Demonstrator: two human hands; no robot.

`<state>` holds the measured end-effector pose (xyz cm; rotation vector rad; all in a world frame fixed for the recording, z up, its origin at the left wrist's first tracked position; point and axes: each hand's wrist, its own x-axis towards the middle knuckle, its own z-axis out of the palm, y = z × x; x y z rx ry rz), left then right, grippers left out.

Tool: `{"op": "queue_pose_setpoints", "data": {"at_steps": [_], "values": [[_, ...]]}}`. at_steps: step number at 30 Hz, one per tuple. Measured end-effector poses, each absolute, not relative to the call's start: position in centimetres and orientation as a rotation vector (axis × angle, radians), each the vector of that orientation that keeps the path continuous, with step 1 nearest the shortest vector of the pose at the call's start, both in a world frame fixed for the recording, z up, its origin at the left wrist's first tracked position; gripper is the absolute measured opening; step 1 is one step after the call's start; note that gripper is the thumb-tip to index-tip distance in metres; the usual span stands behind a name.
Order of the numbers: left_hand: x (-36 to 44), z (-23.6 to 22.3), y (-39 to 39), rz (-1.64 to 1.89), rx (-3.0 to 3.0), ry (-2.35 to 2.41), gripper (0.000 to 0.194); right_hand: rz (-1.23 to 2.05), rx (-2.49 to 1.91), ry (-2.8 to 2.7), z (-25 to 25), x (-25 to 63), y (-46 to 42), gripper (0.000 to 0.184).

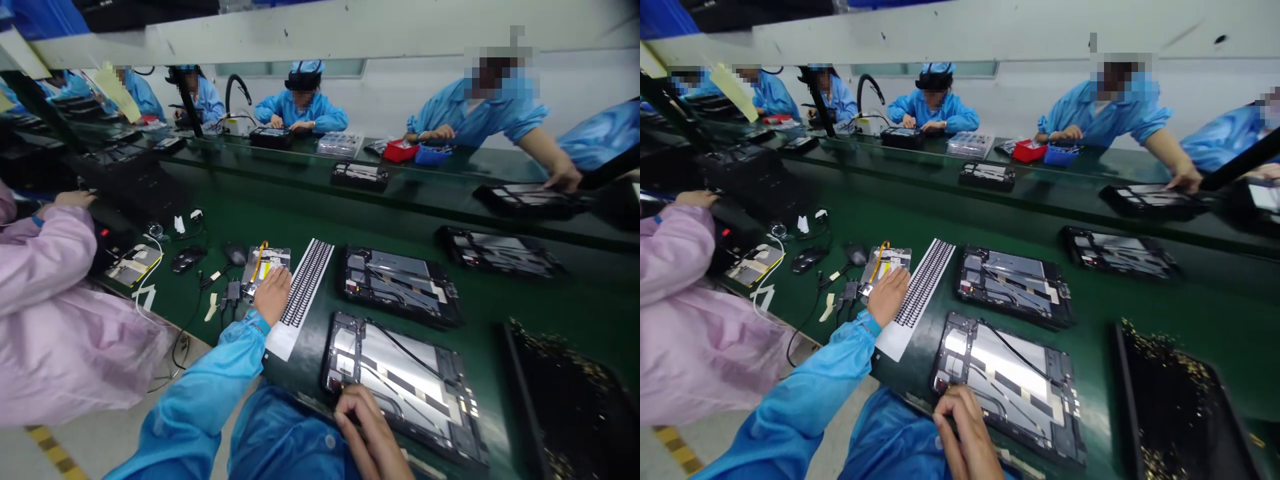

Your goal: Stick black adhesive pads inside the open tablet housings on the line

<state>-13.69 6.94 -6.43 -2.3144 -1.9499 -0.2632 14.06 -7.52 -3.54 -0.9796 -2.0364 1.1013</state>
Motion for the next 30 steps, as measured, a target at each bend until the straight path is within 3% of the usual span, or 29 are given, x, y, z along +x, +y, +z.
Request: {"op": "queue_pose_setpoints", "data": {"at_steps": [6, 9, 11, 17, 23, 30], "values": [[-14.5, -3.4, 8.6, -0.408, -2.328, -1.993, 0.044, 1.072, -1.067, -2.05, -2.5, 15.5, -7.9, 0.013], [-12.3, -1.9, 5.4, -0.58, -2.31, -1.989, 0.049, 0.857, -1.215, -2.046, -2.5, 18.4, -7.4, 0.01], [-9.9, -1.5, 1.5, -0.677, -2.413, -1.854, 0.041, 0.694, -1.313, -2.053, -2.6, 20.1, -7.0, 0.009], [-2.1, -5.1, -8.0, -0.943, -2.721, -1.507, 0.027, 0.595, -1.285, -2.218, -2.9, 20.6, -6.3, 0.008], [-0.7, -7.4, -8.1, -1.141, -2.693, -1.401, 0.035, 0.502, -1.341, -2.279, -3.7, 20.8, -6.6, 0.01], [0.6, -7.3, -7.1, -1.159, -2.738, -1.272, 0.024, 0.443, -1.381, -2.302, -4.1, 20.8, -7.0, 0.009]]}}
